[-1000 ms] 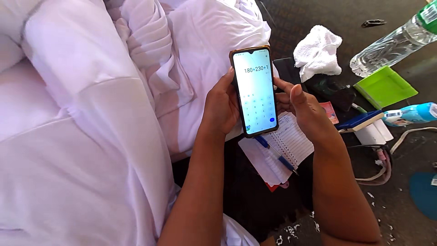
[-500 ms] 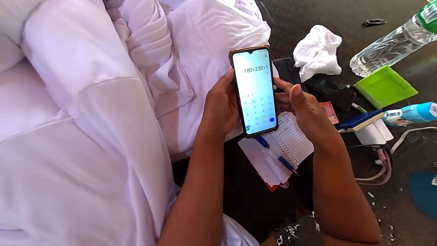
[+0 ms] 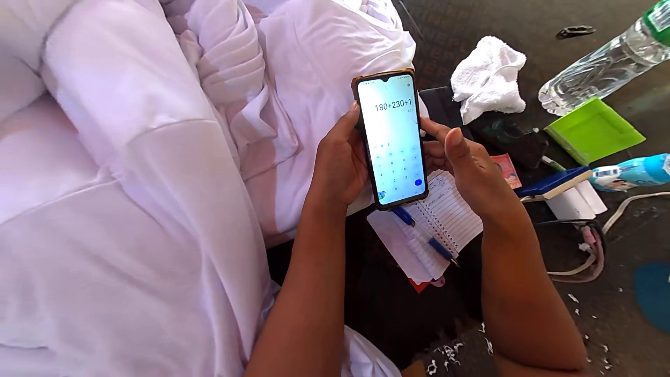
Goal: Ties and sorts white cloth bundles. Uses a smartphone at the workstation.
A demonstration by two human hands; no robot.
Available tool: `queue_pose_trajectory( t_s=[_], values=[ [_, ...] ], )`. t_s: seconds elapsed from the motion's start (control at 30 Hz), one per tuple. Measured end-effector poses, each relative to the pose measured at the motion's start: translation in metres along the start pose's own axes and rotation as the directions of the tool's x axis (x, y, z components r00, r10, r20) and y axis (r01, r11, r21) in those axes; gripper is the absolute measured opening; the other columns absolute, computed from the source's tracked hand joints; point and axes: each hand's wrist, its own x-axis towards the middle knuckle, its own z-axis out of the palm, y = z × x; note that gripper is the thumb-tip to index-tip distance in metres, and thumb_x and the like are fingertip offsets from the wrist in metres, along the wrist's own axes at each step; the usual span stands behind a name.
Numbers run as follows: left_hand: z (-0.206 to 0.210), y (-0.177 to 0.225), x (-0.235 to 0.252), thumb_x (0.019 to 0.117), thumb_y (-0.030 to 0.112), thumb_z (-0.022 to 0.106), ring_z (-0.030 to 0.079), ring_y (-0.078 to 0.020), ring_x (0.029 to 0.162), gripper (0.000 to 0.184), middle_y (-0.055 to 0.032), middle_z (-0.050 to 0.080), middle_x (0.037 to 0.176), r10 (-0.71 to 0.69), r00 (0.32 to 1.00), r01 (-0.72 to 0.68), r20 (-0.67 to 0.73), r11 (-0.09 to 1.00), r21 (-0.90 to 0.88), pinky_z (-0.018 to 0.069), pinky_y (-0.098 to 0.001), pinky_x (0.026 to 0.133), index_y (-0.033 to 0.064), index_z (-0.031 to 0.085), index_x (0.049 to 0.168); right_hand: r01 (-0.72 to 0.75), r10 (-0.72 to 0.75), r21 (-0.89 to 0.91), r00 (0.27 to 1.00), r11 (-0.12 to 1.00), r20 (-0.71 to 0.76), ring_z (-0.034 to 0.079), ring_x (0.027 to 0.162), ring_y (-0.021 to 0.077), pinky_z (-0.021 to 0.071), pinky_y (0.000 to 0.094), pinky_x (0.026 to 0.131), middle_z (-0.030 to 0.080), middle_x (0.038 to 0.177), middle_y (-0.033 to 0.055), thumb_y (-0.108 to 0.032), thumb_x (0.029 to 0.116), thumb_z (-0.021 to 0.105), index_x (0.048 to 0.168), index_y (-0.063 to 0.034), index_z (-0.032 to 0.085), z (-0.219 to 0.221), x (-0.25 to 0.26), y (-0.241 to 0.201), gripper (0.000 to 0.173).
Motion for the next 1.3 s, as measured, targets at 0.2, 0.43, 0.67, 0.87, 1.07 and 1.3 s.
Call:
queue_pose_trajectory(
  t_s=[0.2,0.43,0.67,0.87,1.07,1.3],
  values=[
    [0.0012,0.0002,-0.0011,0.1131,0.035,0.023,0.072,-0.0171,0.099,0.043,-0.0078,0.071,0.107,-0.003,1.0,0.003,0.004,1.0,-0.005,0.061,-0.0356,0.086,0.0094,0.055,0.127,0.002,-0.002,0.009,1.0,1.0,0.002,0.072,0.092,0.0087,0.0596,0.0257,0.08,0.074,0.116,0.0041,-0.063,0.1053,0.023,0.157,-0.0143,0.041,0.0002,0.0002,0.0011,0.073],
    [0.0005,0.0002,-0.0014,0.1131,0.035,0.02,0.073,-0.0171,0.099,0.046,-0.0073,0.072,0.108,-0.005,1.0,0.004,0.014,1.0,0.02,0.0614,-0.0352,0.085,0.0109,0.055,0.13,0.005,-0.005,-0.006,1.0,1.0,0.004,0.072,0.092,0.0085,0.0593,0.0259,0.079,0.074,0.118,0.0037,-0.061,0.1061,0.024,0.157,-0.0153,0.041,-0.0003,-0.0002,0.0,0.071],
    [0.0014,0.0002,-0.0016,0.1132,0.034,0.02,0.073,-0.0155,0.098,0.045,-0.0064,0.072,0.106,0.009,1.0,-0.009,0.008,1.0,0.024,0.0614,-0.0342,0.085,0.0109,0.056,0.127,0.016,-0.016,-0.004,1.0,1.0,0.0,0.073,0.091,0.0087,0.0598,0.0259,0.078,0.074,0.116,0.0043,-0.063,0.1054,0.025,0.157,-0.0133,0.041,-0.0003,-0.0001,0.0018,0.073],
    [0.0012,0.0002,-0.0021,0.1131,0.034,0.021,0.073,-0.0153,0.095,0.045,-0.0064,0.072,0.104,0.006,1.0,-0.006,0.004,1.0,0.02,0.0619,-0.0334,0.083,0.0104,0.056,0.125,0.035,-0.035,0.017,0.999,0.999,-0.005,0.073,0.09,0.0076,0.06,0.0244,0.077,0.075,0.115,0.0034,-0.062,0.1058,0.027,0.155,-0.012,0.043,-0.0003,0.0006,0.0019,0.072],
    [0.0008,0.0,-0.0016,0.1131,0.035,0.02,0.073,-0.0156,0.096,0.045,-0.007,0.072,0.105,0.007,1.0,-0.008,0.008,1.0,0.011,0.0618,-0.0337,0.084,0.0098,0.056,0.125,0.029,-0.028,0.012,1.0,1.0,-0.006,0.073,0.09,0.0079,0.0602,0.0248,0.078,0.075,0.113,0.0032,-0.063,0.1053,0.025,0.155,-0.0132,0.044,-0.0009,0.0009,0.0007,0.073],
    [0.001,0.0002,-0.0014,0.1131,0.034,0.02,0.073,-0.0155,0.096,0.045,-0.0067,0.072,0.105,0.004,1.0,-0.004,0.011,1.0,0.008,0.0616,-0.0339,0.084,0.0104,0.056,0.126,0.029,-0.028,0.026,1.0,0.999,-0.007,0.073,0.09,0.0082,0.0599,0.0244,0.078,0.075,0.112,0.0029,-0.063,0.1052,0.026,0.154,-0.0133,0.044,-0.0005,0.0008,-0.0002,0.072]
  ],
)
